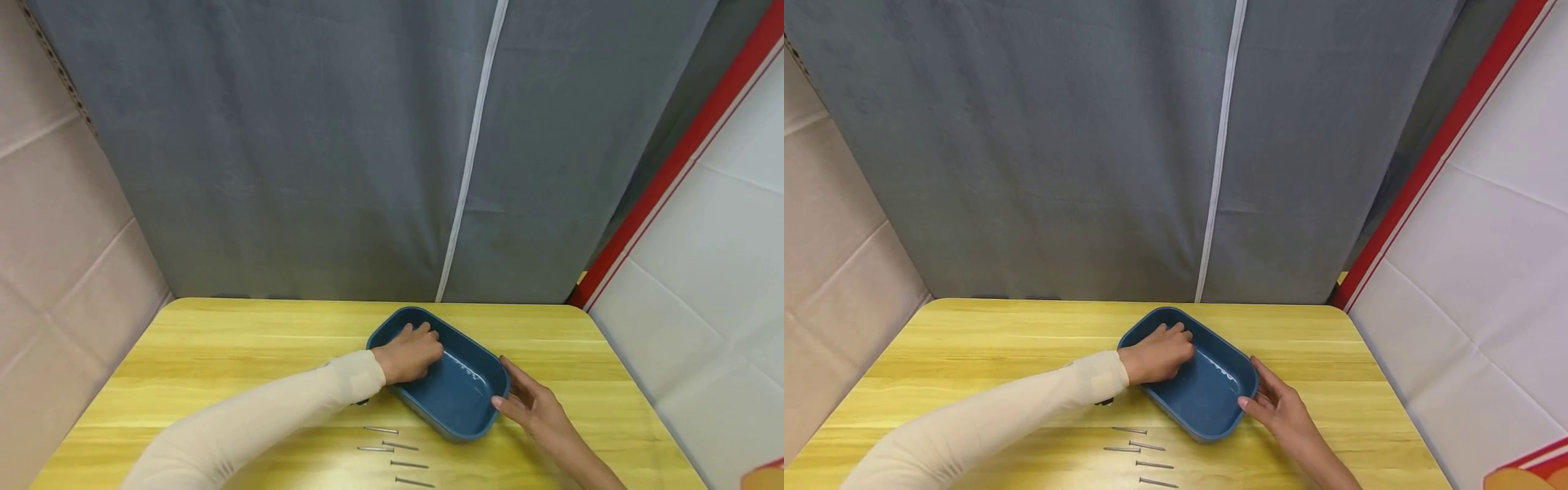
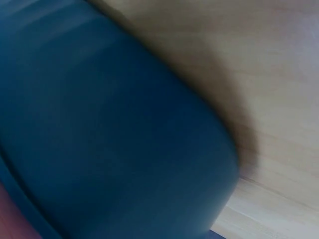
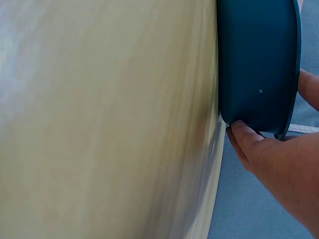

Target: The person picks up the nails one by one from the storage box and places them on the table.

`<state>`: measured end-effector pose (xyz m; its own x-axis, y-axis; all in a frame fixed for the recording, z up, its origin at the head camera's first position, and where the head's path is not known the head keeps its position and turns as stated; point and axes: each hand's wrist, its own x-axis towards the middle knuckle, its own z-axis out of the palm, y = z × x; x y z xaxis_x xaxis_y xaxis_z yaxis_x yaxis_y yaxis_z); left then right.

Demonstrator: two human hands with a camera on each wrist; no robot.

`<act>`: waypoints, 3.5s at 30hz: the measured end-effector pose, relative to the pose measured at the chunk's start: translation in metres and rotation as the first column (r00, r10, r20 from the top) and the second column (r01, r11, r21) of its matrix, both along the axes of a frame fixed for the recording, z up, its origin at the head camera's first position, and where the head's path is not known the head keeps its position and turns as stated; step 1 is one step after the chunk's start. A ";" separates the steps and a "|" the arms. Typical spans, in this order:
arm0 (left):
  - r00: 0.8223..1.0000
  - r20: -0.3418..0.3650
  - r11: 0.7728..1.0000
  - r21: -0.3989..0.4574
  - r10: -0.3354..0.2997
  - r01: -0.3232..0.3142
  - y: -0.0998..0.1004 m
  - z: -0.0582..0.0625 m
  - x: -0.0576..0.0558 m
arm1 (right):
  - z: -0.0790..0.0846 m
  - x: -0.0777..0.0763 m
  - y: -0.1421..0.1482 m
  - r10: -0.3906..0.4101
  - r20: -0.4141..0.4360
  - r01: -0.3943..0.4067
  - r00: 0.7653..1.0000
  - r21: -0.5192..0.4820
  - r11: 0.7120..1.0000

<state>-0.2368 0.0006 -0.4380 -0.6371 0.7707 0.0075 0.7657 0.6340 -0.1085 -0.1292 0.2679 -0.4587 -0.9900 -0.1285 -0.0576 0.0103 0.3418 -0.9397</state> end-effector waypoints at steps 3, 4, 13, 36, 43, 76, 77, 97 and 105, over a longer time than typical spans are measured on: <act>1.000 -0.003 1.000 0.002 0.005 -0.005 0.000 0.000 0.000 | 0.000 0.000 0.000 0.004 -0.017 -0.004 1.000 -0.004 1.000; 1.000 0.000 1.000 0.003 0.006 -0.006 -0.001 0.000 0.000 | 0.000 0.000 0.000 0.003 -0.024 -0.003 1.000 -0.006 1.000; 0.999 0.026 0.999 0.006 0.032 -0.032 -0.008 0.004 -0.002 | 0.000 0.001 -0.002 -0.011 -0.019 0.011 1.000 -0.003 1.000; 0.999 0.054 0.998 0.065 0.002 -0.006 -0.010 0.007 0.005 | -0.001 0.003 -0.001 -0.004 -0.040 0.005 0.999 0.029 1.000; 0.991 0.121 0.983 0.177 -0.061 0.039 -0.010 0.004 0.003 | -0.001 0.003 0.000 -0.007 -0.030 0.007 1.000 0.012 1.000; 0.949 0.303 0.940 0.340 -0.088 -0.022 -0.016 0.038 0.024 | -0.004 -0.001 0.002 0.000 -0.027 0.000 1.000 0.006 1.000; 0.947 0.310 0.939 0.341 -0.082 -0.030 -0.017 0.039 0.025 | -0.004 -0.001 0.002 -0.002 -0.028 0.002 1.000 0.005 1.000; 0.921 0.378 0.913 0.402 -0.099 -0.066 -0.023 0.055 0.049 | -0.003 -0.002 0.002 -0.009 -0.035 0.009 0.999 0.007 1.000; 0.912 0.381 0.886 0.463 -0.155 -0.043 -0.029 0.065 0.051 | -0.002 -0.003 0.002 -0.013 -0.026 0.013 1.000 0.012 1.000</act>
